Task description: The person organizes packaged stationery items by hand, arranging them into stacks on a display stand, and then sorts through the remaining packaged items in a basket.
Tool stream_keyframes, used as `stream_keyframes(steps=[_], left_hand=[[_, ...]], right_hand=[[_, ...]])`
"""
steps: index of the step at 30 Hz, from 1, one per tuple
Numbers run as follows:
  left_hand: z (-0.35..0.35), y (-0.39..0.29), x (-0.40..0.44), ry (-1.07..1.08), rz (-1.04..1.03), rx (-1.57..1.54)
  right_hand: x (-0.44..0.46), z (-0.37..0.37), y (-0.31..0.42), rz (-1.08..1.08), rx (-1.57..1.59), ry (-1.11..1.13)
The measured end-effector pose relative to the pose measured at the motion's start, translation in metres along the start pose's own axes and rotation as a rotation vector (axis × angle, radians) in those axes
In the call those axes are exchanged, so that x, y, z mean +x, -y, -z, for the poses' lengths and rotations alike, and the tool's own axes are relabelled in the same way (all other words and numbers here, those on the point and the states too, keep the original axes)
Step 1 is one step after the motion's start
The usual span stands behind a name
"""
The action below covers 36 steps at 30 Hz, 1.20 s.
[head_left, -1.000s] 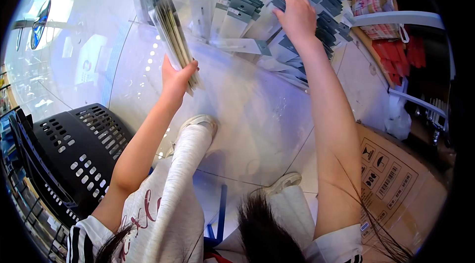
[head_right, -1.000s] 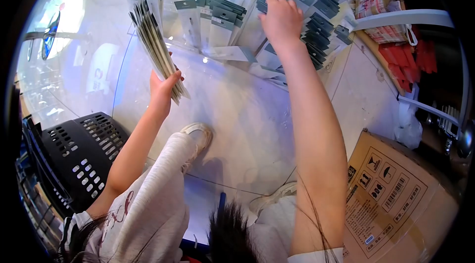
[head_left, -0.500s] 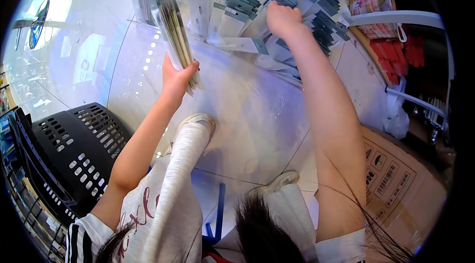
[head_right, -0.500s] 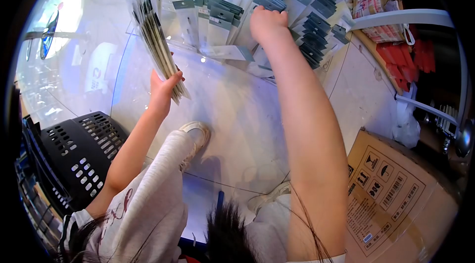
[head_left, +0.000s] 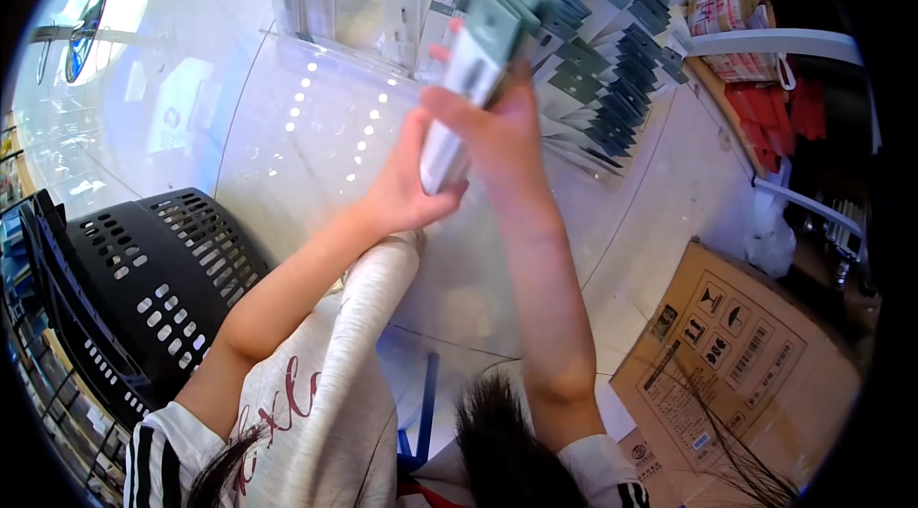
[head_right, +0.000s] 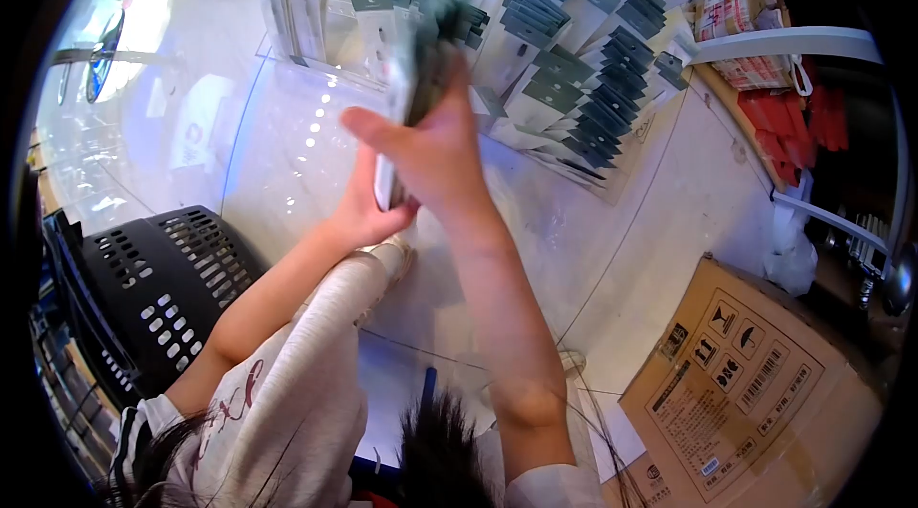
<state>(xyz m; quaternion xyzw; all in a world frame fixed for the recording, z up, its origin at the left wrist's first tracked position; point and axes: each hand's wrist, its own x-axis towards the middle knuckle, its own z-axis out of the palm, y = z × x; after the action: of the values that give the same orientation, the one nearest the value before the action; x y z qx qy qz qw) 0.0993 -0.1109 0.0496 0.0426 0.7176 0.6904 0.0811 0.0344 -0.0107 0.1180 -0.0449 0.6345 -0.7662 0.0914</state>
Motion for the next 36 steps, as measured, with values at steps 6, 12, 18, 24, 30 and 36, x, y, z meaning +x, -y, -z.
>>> stream_keyframes(steps=[6, 12, 18, 24, 30, 36], left_hand=[[-0.016, -0.017, -0.008, 0.246, 0.118, 0.24], [-0.033, -0.018, 0.0, 0.15, -0.011, 0.176], [-0.013, 0.009, 0.011, -0.06, -0.279, 0.726], [0.009, 0.032, 0.046, 0.118, -0.32, 0.198], [0.002, 0.016, 0.096, 0.212, -0.268, 0.75], [0.042, 0.031, 0.104, -0.167, -0.183, 0.556]], right_hand=[[-0.044, 0.038, -0.014, -0.219, 0.179, -0.223], [-0.065, 0.03, -0.003, -0.006, 0.093, -0.171], [-0.071, 0.039, -0.002, -0.254, 0.0, -0.295], [-0.077, 0.072, 0.009, -0.221, -0.074, -0.453], [-0.069, 0.087, 0.029, -0.169, -0.453, -0.197], [-0.027, 0.077, 0.012, 0.14, -0.706, 0.061]])
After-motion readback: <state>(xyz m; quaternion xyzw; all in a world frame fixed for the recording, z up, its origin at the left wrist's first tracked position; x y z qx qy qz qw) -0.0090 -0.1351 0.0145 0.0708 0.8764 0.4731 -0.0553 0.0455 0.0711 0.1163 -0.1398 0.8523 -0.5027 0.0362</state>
